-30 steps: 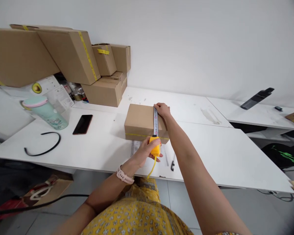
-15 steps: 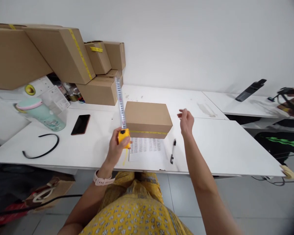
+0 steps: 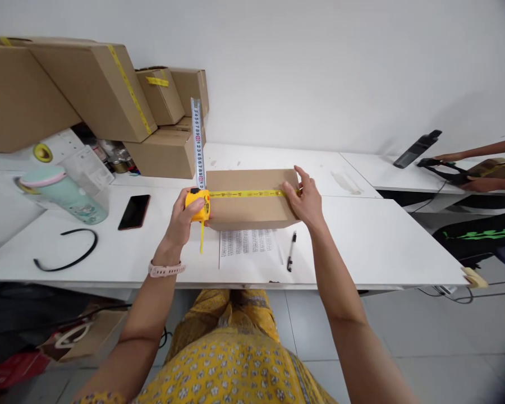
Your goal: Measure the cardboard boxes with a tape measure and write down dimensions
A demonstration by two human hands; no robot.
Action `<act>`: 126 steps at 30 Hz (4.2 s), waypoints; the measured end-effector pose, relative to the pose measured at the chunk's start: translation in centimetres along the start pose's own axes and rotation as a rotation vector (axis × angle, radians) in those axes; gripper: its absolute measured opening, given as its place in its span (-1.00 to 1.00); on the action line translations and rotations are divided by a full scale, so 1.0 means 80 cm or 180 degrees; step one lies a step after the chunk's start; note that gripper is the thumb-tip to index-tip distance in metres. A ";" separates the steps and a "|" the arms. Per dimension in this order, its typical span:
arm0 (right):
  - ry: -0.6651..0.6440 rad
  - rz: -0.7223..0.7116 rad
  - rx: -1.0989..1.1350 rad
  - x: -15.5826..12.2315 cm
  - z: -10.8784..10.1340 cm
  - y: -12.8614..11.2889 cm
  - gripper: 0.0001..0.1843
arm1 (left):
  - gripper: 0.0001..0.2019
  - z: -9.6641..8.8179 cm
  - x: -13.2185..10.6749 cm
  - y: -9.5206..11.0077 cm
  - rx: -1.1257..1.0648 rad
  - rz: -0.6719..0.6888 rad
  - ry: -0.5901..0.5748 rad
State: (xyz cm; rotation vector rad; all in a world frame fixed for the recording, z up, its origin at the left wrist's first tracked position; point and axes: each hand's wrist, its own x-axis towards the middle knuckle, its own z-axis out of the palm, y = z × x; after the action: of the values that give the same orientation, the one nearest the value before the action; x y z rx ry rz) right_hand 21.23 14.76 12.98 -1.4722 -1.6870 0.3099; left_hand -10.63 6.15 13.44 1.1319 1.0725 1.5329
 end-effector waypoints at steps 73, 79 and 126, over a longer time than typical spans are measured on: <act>-0.0130 -0.1117 -0.0775 -0.005 0.016 -0.004 -0.41 | -0.35 0.029 -0.163 -0.051 -0.0443 -0.0736 -0.1016; 0.0166 -0.0545 0.0309 -0.043 0.018 0.015 -0.20 | -0.34 -0.021 -0.113 -0.044 0.0100 0.0091 0.0176; 0.0153 0.1029 0.1885 -0.249 0.042 0.004 -0.69 | 0.14 0.050 -0.145 -0.110 0.1561 -0.0607 -0.2293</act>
State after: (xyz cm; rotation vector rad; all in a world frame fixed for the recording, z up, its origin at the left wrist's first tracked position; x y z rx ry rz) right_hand 17.88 -2.00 2.18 -1.2719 -1.1676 0.8611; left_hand -3.40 -2.93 3.77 1.6833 1.0164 0.6148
